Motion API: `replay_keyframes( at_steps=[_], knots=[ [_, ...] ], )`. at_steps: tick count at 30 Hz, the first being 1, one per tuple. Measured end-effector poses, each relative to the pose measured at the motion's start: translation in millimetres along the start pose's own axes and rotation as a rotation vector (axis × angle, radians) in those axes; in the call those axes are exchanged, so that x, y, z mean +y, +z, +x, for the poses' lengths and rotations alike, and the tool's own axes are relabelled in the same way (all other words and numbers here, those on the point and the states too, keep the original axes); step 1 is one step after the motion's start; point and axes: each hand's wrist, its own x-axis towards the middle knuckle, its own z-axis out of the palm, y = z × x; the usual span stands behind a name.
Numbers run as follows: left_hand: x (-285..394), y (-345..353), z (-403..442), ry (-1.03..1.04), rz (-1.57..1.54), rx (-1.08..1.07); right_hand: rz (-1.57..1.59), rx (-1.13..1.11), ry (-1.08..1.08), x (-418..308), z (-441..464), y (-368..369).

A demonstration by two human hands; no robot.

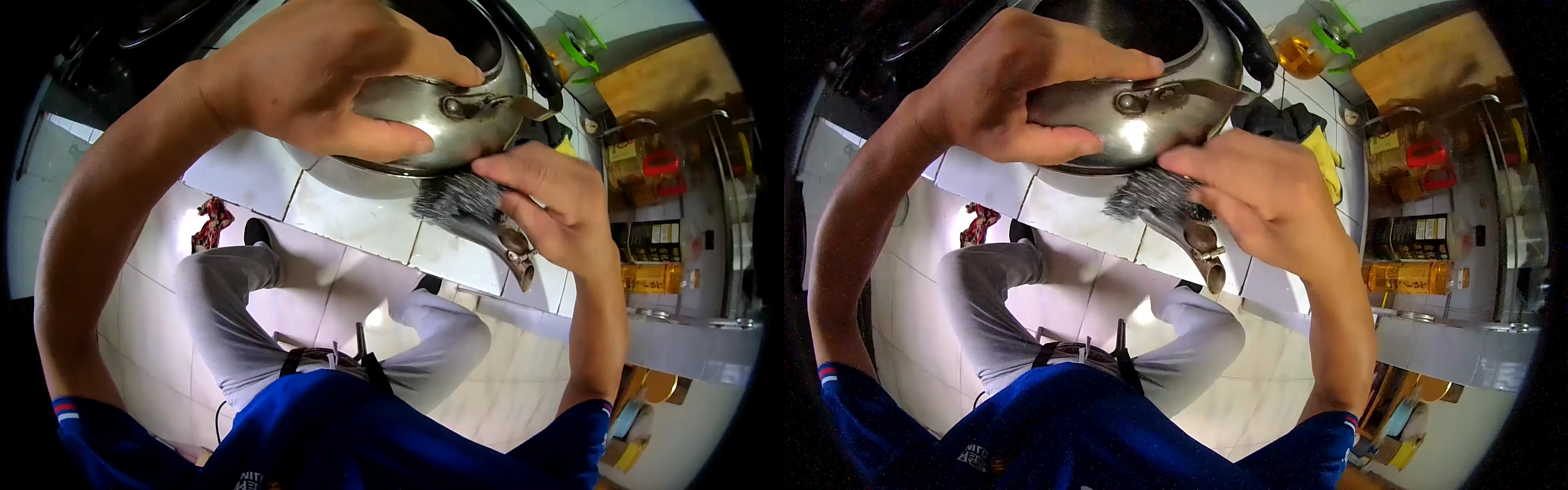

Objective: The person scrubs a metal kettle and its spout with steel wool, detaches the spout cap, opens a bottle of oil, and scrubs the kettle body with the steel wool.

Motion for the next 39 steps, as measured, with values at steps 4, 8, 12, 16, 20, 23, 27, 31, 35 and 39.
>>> replay_keyframes(
  at_steps=[4,8,12,16,20,23,27,31,35,39],
  knots=[
    [-1,3,5,0.017,-0.057,-0.007,-0.005,0.024,-0.082,1,4,-5],
    [0,5,3,0.022,0.007,0.039,-0.181,0.082,-0.026,-17,-5,-23],
    [4,6,2,-0.061,0.002,0.018,-0.118,0.143,0.047,-27,-17,-21],
    [5,4,3,-0.087,-0.039,-0.001,0.057,0.149,0.198,-28,-21,-12],
    [-3,13,0,-0.01,0.013,0.1,-0.013,0.097,0.219,-15,-26,-4],
    [0,10,2,-0.018,0.004,0.089,0.537,0.202,0.536,-12,-36,-7],
    [1,8,4,-0.026,-0.013,0.055,0.647,0.011,0.545,-21,-27,-21],
    [4,6,4,-0.094,-0.045,0.03,0.79,0.083,0.507,-27,-24,-23],
    [5,6,4,-0.08,-0.016,0.024,1.014,0.076,0.256,-18,-38,-28],
    [-9,18,-2,-0.007,0.103,0.088,0.872,0.14,0.282,-4,-47,-30]
  ],
)
